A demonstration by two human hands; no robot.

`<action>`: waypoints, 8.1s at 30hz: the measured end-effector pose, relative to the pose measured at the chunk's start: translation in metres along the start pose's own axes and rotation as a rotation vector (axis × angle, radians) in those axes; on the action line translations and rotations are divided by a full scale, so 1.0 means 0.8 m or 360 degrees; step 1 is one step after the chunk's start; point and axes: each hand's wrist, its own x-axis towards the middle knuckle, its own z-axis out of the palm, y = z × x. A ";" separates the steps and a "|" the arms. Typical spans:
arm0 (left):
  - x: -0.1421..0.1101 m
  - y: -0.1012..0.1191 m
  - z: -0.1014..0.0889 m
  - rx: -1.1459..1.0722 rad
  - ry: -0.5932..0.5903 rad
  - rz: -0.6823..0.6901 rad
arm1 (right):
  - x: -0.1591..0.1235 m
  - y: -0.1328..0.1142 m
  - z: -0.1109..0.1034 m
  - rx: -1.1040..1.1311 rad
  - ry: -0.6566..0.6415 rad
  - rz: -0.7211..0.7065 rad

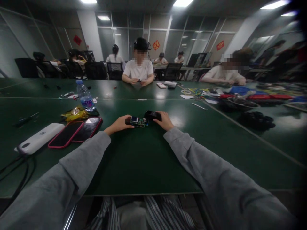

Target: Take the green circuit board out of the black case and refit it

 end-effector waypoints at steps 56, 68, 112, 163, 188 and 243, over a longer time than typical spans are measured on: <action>0.087 -0.031 -0.023 0.0107 -0.0133 -0.0171 | 0.064 -0.054 0.024 0.0603 -0.0327 -0.0198; 0.085 -0.028 -0.028 0.0149 -0.0187 -0.0163 | 0.065 -0.053 0.025 0.0615 -0.0451 -0.0228; 0.080 -0.027 -0.033 0.0032 -0.0274 -0.0191 | 0.063 0.039 0.024 0.0124 0.0207 0.0261; 0.078 -0.029 -0.025 0.0208 -0.0213 -0.0120 | 0.057 -0.054 0.014 0.0608 -0.0443 -0.0298; 0.084 -0.016 -0.021 0.0325 -0.0177 -0.0044 | 0.059 -0.053 0.014 0.0612 -0.0246 -0.0175; 0.080 -0.025 -0.029 0.0085 -0.0320 -0.0169 | 0.067 0.015 0.033 0.0585 0.0296 0.0384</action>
